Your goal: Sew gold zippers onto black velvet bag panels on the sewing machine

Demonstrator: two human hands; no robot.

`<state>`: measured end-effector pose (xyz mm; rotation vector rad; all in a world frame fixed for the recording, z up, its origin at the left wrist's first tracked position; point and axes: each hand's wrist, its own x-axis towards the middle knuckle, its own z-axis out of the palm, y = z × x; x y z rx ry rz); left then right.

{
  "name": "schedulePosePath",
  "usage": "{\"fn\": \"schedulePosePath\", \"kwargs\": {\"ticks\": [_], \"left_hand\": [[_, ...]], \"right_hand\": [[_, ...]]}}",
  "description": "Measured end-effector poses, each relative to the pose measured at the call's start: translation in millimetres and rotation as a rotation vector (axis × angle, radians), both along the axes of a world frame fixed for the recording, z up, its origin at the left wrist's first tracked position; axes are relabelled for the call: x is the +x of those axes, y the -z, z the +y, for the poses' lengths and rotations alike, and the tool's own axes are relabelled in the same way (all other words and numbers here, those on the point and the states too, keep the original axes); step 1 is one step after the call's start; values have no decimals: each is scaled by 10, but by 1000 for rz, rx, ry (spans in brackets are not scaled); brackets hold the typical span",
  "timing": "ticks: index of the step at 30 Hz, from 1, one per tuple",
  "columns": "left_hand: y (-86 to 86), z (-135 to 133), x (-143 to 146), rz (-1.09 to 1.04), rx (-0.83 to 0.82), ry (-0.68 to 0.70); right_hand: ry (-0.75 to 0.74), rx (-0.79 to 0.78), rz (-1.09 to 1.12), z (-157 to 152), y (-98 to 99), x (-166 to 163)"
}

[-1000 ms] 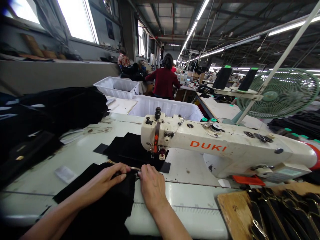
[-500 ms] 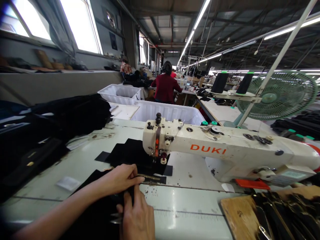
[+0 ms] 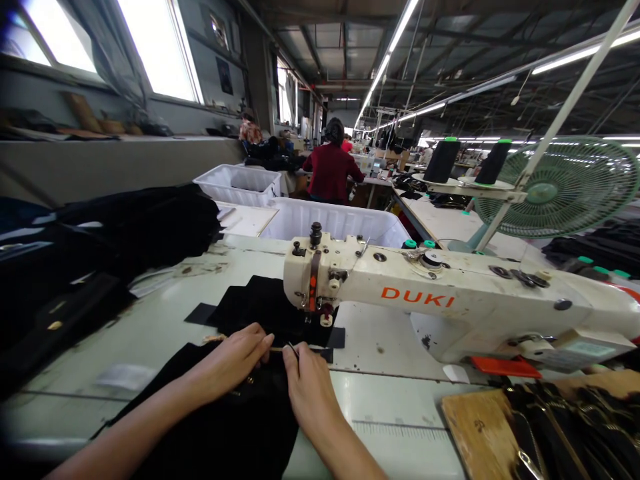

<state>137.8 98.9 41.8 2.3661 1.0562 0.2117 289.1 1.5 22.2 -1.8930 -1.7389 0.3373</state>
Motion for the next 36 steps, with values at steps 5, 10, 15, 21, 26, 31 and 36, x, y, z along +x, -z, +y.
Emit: {"fn": "schedulePosePath", "kwargs": {"ticks": [5,10,15,21,26,31,36], "left_hand": [[-63,21,138,110,-34,-17],[-18,-29,221,217,20,10],[71,-61,122,197,52,-6],[132,-19,39,76,31,9],[178,-40,22,-11,20,-5],[182,-81,17,-53,19,-28],[142,-93,26,-77,12,-37]], "right_hand": [[-30,131,241,-339,34,-262],[-243,265,185,-497,301,-542],[-204,244,19,-405,83,-248],[26,43,-520,-6,-66,22],[-60,10,-619,148,19,-88],[-93,-22,-663,150,-9,-94],[-120,-32,-680,178,-7,-76]]}}
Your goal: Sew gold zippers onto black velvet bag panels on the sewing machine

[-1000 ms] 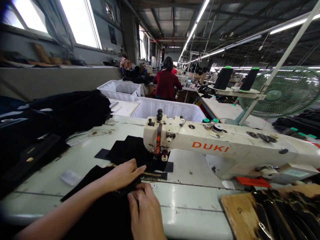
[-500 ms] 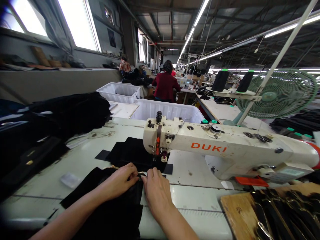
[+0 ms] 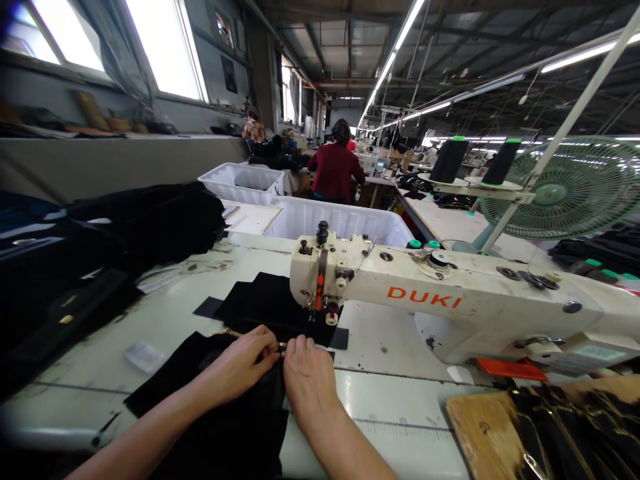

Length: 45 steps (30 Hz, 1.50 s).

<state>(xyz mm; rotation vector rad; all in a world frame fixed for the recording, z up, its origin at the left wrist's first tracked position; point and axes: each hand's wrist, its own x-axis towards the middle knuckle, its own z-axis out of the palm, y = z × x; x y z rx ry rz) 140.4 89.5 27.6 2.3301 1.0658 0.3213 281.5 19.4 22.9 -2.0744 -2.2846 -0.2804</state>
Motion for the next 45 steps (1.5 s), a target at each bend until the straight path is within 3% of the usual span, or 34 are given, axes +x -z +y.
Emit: {"fn": "schedulePosePath", "kwargs": {"ticks": [7,23,29,45], "left_hand": [[-35,-11,-11,-21,3,-2],[-18,3,-49,-83,-21,-15],[-30,70,-165,-125,-73,5],[-28,22,-120,-126,-65,-12]], "right_hand": [[-83,-3,27,34,15,102],[-77,27,62,39,60,103],[32,55,91,25,39,192],[-137,2,-4,64,-3,118]]}}
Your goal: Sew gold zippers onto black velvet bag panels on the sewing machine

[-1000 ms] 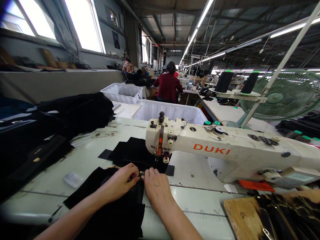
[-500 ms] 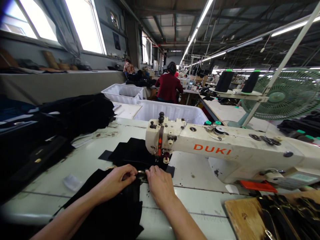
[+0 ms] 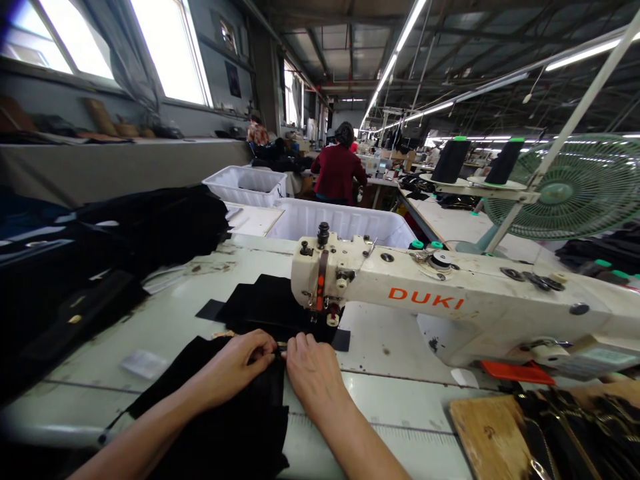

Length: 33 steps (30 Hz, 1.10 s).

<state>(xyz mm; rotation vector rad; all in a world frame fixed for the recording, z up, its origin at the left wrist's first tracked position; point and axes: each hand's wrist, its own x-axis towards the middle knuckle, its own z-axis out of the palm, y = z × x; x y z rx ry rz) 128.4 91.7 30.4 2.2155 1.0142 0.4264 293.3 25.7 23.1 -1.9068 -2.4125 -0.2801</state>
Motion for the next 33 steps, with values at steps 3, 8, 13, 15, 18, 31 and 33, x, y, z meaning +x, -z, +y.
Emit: {"fn": "schedulePosePath", "kwargs": {"ticks": [3,8,13,15,18,31,33], "left_hand": [[-21,-22,24,-6,-8,4],[-106,-63,-33,-23,-44,25],[-195,4,-382,-55,-138,30],[-194,25,-485,-63,-185,34],[-173,12,-511,-76,-241,50],[-193,-53,-461,-122,-293,32],[-187,-62,-448,-131,-292,34]], "right_hand": [[-10,4,-2,11,16,-19],[-20,4,19,5,40,-34],[49,11,69,-13,12,53],[94,22,83,-20,-28,51],[94,42,91,-21,-81,-45],[-19,57,30,48,62,-178],[-28,64,33,50,72,-194]]}}
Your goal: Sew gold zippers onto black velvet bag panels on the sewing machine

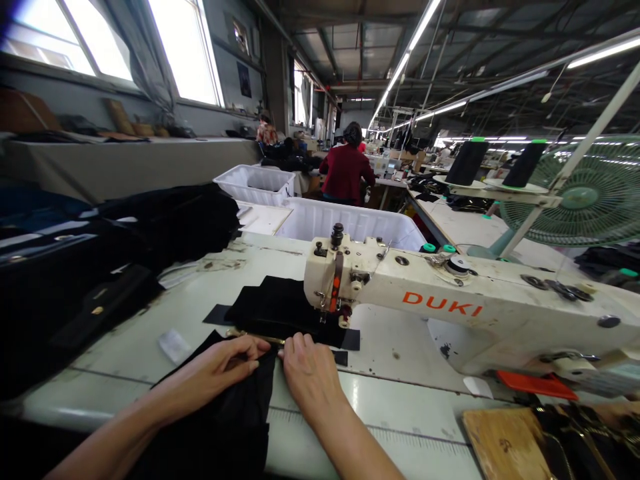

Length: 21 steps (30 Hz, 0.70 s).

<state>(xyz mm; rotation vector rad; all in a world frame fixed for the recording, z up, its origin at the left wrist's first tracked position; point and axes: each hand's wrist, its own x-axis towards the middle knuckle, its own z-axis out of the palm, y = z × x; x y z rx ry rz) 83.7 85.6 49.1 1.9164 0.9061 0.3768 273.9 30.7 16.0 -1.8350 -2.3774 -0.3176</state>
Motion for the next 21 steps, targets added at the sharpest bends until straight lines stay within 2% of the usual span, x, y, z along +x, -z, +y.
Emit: {"fn": "schedulePosePath", "kwargs": {"ticks": [5,11,15,21], "left_hand": [[14,12,-144,-40,-28,21],[98,65,-434,-210,-310,8],[94,55,-402,-214,-330,15],[98,47,-352,-229,-331,19]], "right_hand": [[-18,8,27,-39,-41,21],[91,36,62,-89,-121,70],[30,20,44,-45,-96,-42],[30,27,24,6,-62,-102]]}}
